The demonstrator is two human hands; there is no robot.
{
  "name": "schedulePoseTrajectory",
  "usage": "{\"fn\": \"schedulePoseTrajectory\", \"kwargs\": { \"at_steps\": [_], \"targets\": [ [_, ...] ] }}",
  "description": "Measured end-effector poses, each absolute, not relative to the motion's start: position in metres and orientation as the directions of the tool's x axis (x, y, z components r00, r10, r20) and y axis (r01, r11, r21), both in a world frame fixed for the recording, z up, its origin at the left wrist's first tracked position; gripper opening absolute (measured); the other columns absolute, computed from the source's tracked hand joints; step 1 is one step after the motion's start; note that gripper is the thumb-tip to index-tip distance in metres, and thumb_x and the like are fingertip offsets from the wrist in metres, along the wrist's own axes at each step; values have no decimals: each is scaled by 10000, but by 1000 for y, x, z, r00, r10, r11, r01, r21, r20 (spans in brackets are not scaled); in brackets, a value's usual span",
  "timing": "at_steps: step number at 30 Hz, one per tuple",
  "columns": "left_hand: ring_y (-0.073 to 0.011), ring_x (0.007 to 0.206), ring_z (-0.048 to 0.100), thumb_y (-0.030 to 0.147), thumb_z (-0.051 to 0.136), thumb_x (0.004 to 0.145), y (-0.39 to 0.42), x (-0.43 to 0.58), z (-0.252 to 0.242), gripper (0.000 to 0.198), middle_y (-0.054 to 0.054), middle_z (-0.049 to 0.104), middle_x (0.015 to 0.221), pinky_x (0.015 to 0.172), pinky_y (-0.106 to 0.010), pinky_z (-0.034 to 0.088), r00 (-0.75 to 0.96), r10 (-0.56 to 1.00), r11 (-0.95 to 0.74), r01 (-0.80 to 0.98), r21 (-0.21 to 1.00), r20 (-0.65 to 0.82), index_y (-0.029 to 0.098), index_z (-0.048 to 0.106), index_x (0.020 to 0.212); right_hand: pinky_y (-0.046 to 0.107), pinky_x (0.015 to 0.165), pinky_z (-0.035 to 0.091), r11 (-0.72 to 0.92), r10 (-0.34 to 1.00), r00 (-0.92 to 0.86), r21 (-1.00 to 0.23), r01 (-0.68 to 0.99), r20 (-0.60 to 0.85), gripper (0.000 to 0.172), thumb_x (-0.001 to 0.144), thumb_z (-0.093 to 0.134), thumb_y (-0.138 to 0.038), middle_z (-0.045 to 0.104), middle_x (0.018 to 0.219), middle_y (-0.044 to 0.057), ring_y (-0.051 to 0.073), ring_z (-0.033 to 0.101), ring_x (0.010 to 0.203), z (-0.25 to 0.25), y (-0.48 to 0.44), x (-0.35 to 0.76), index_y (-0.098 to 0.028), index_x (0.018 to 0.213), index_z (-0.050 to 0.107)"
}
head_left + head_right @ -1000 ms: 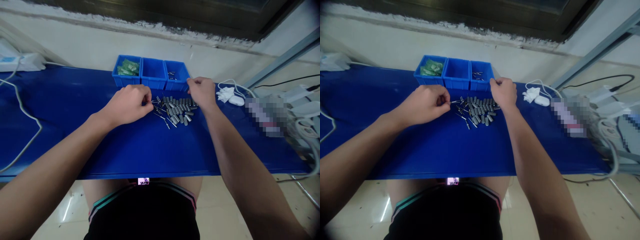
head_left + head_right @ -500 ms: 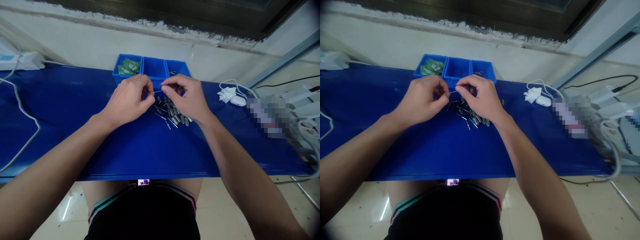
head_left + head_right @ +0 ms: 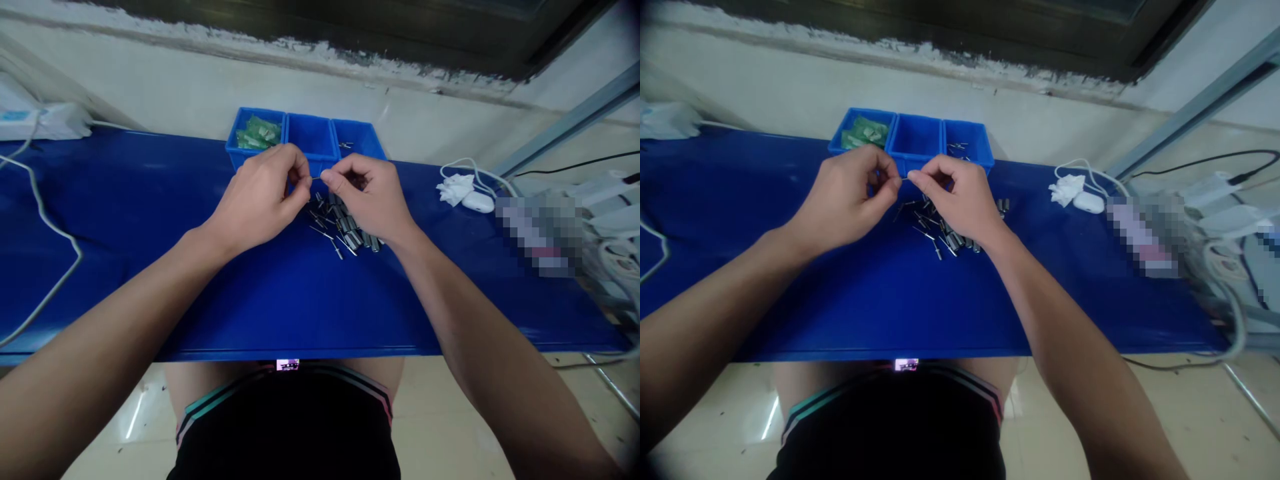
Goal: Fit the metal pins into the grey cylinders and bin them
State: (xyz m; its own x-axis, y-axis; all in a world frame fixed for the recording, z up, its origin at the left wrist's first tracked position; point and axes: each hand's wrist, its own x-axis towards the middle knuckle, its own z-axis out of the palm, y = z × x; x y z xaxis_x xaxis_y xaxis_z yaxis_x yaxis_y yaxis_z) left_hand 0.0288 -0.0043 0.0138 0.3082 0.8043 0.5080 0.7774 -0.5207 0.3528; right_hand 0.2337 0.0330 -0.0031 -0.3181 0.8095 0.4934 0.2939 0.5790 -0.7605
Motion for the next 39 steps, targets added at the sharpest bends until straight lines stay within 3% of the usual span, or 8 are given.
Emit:
{"fn": "schedulePoseTrajectory", "kwargs": {
  "at_steps": [4,9,12,16,22,34,39],
  "targets": [
    [-220,833,678,267,569,999,-4,29,12,55,-42,709,953,749,-363,510,274,795,-521,766,377,542,219,596,992,336,656,460,622,770,-346,-751,221,535,415,896,729,-659,629,788,0,167,582,728,-4,40,234,-249,845,694],
    [-248,907,709,462,533,1051,-3,24,11,285,-55,721,1053,813,-384,529,286,825,-506,759,411,487,246,583,1230,342,631,473,570,820,-209,-797,201,534,393,860,764,-670,676,822,-3,171,589,705,3,59,256,-293,955,710],
    [-267,943,707,519,548,1030,-1,23,8,341,-67,724,1056,836,-389,536,421,816,-562,741,368,397,228,640,1183,340,611,460,526,842,-44,-800,290,538,295,889,774,-560,704,833,1,160,552,661,-1,75,276,-293,1004,727],
    [-311,1086,685,552,570,1008,-2,23,4,456,-106,699,1205,953,-439,537,589,753,-658,680,323,293,197,669,1276,369,668,491,436,808,101,-704,561,581,95,899,731,-279,727,828,28,158,562,632,-14,88,291,-223,958,780],
    [-309,1186,657,467,596,1007,0,23,-2,379,-107,684,1292,1056,-458,513,694,678,-733,614,292,242,216,734,1255,443,921,549,391,823,-43,-510,766,566,203,895,655,-156,753,1002,64,240,697,909,-24,91,292,-225,1024,795],
    [-269,1057,712,363,602,1011,-1,25,-2,270,-74,720,1219,941,-409,555,710,683,-724,627,287,170,244,767,1188,504,988,523,329,840,-74,-397,857,537,219,981,593,-292,693,1053,96,284,673,991,-27,94,294,-237,1103,766],
    [-269,1059,712,355,599,1010,-2,26,-3,269,-80,720,1213,930,-405,557,724,668,-737,614,282,171,234,772,1178,485,994,493,305,862,-86,-377,874,499,243,997,575,-346,686,1171,118,283,616,1064,-24,86,291,-282,1159,744]
  ]
}}
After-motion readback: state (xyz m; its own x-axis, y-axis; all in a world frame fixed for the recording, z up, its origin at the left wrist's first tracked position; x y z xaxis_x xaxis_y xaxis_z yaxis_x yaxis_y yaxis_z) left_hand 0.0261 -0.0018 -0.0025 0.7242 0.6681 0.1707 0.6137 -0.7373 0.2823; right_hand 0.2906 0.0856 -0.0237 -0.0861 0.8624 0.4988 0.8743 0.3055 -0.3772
